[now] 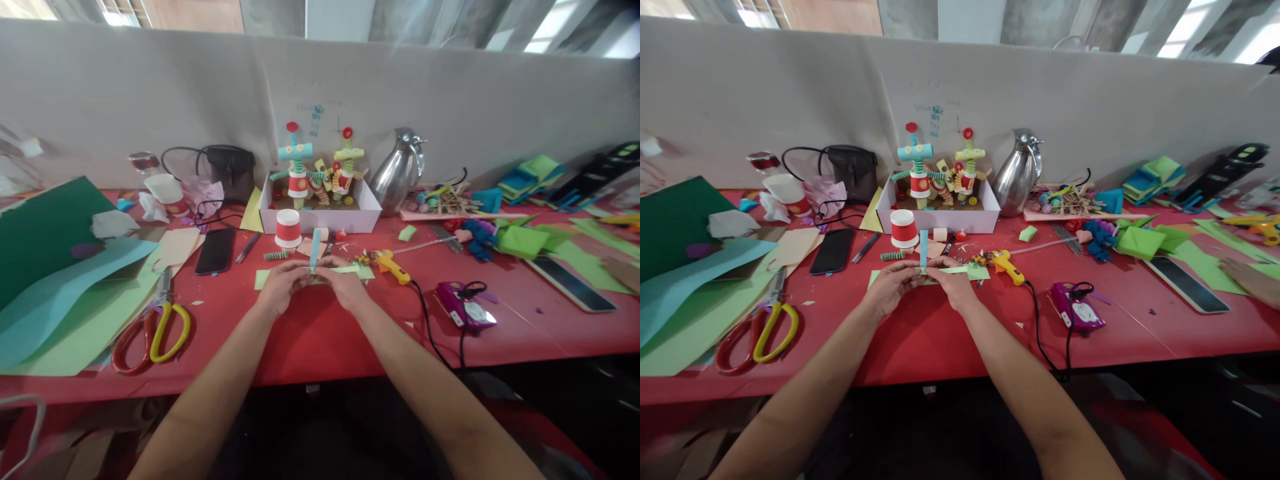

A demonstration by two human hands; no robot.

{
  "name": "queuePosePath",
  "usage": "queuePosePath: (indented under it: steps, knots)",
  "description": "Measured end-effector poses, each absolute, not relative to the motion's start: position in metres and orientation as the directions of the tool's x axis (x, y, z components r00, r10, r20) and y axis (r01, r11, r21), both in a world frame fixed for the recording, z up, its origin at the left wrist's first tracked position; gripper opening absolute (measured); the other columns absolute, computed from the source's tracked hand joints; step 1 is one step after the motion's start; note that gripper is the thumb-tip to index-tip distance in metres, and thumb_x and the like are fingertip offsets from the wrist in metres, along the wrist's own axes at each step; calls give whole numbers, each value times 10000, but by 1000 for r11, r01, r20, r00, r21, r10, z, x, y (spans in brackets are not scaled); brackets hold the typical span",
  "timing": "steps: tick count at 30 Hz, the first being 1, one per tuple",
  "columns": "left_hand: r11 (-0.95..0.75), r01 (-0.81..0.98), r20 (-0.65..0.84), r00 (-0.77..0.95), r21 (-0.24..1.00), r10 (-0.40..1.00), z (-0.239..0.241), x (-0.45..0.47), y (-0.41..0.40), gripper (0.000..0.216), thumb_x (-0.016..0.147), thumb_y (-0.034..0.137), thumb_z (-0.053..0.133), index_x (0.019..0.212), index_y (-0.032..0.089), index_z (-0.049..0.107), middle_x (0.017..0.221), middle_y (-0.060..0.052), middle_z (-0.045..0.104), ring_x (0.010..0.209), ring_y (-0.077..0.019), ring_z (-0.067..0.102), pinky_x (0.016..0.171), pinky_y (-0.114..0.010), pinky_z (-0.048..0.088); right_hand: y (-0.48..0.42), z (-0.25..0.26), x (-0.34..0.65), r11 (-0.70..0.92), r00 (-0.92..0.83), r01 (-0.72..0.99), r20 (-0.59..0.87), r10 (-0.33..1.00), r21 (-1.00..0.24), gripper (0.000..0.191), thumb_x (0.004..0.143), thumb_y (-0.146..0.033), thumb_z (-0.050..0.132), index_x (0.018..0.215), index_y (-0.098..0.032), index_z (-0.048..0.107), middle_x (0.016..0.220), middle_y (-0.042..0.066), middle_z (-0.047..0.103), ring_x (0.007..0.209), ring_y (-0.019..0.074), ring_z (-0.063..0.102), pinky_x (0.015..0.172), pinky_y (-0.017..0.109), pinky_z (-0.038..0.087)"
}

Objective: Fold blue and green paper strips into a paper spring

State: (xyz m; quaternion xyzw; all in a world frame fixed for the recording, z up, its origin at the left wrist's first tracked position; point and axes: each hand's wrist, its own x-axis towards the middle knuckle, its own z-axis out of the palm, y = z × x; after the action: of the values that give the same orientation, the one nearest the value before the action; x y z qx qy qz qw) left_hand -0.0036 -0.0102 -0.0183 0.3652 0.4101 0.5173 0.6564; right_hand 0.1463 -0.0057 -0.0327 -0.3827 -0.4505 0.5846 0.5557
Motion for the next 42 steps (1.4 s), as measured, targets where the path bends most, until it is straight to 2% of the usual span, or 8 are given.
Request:
queuePosePath:
  steps: [5, 8, 16, 22, 29, 33, 38, 42]
  knots:
    - [187, -385, -150, 123, 904, 981, -19, -4, -11, 191, 605, 204, 802, 774, 148, 733, 723, -28, 688, 679, -123, 625, 812, -323, 534, -6, -32, 144, -3, -112, -369, 41, 993, -930, 143, 616, -269, 749, 708, -220, 651, 709, -31, 616, 654, 120, 548, 686, 292, 451]
    - [179, -366, -152, 101, 913, 983, -18, -3, -12, 136, 606, 201, 775, 717, 150, 715, 650, -11, 654, 604, -103, 581, 722, -291, 520, -5, -30, 143, -8, -116, -388, 41, 992, -921, 108, 613, -245, 728, 690, -218, 657, 691, -37, 606, 648, 117, 545, 682, 288, 448]
    - [205, -329, -187, 86, 922, 979, -16, -3, -10, 82, 606, 203, 720, 662, 148, 697, 664, -32, 654, 670, -142, 605, 676, -269, 476, -6, -30, 144, 49, -84, -280, 75, 994, -959, 64, 633, -236, 677, 694, -217, 671, 712, -20, 632, 696, 141, 564, 706, 291, 462]
    - [180, -266, -158, 103, 947, 982, -12, -4, -12, 169, 572, 215, 802, 678, 154, 685, 688, -14, 646, 642, -117, 567, 649, -262, 444, -5, -32, 145, 66, -88, -257, 91, 992, -964, 63, 641, -254, 697, 696, -225, 686, 720, -11, 644, 717, 153, 576, 725, 308, 465]
    - [142, -304, -95, 163, 942, 982, -12, -6, -12, 344, 583, 184, 813, 897, 204, 674, 696, 16, 654, 660, -123, 606, 666, -260, 463, -9, -26, 146, -48, -157, -416, 20, 987, -908, 141, 648, -288, 737, 760, -235, 669, 773, -24, 638, 762, 154, 604, 774, 331, 482]
    - [157, -349, -123, 117, 924, 985, -13, -6, -9, 388, 598, 159, 796, 978, 163, 720, 825, -29, 696, 772, -129, 628, 756, -262, 471, -12, -26, 145, -20, -161, -359, 41, 986, -933, 285, 632, -283, 774, 891, -249, 662, 844, -23, 663, 815, 152, 604, 795, 314, 471]
    - [193, -376, -180, 71, 906, 981, -13, -6, -7, 295, 557, 119, 803, 843, 143, 735, 812, -38, 704, 736, -122, 628, 776, -272, 476, -10, -28, 145, -45, -98, -226, -23, 995, -973, 231, 588, -317, 796, 721, -197, 651, 718, 1, 657, 702, 164, 581, 681, 314, 446]
    - [173, -339, -151, 88, 925, 985, -14, -5, -8, 306, 574, 159, 822, 863, 151, 721, 807, -30, 697, 738, -121, 632, 766, -267, 485, -8, -28, 147, -12, -24, -153, -9, 1000, -988, 208, 590, -323, 789, 661, -198, 638, 638, -16, 611, 611, 145, 527, 601, 298, 396]
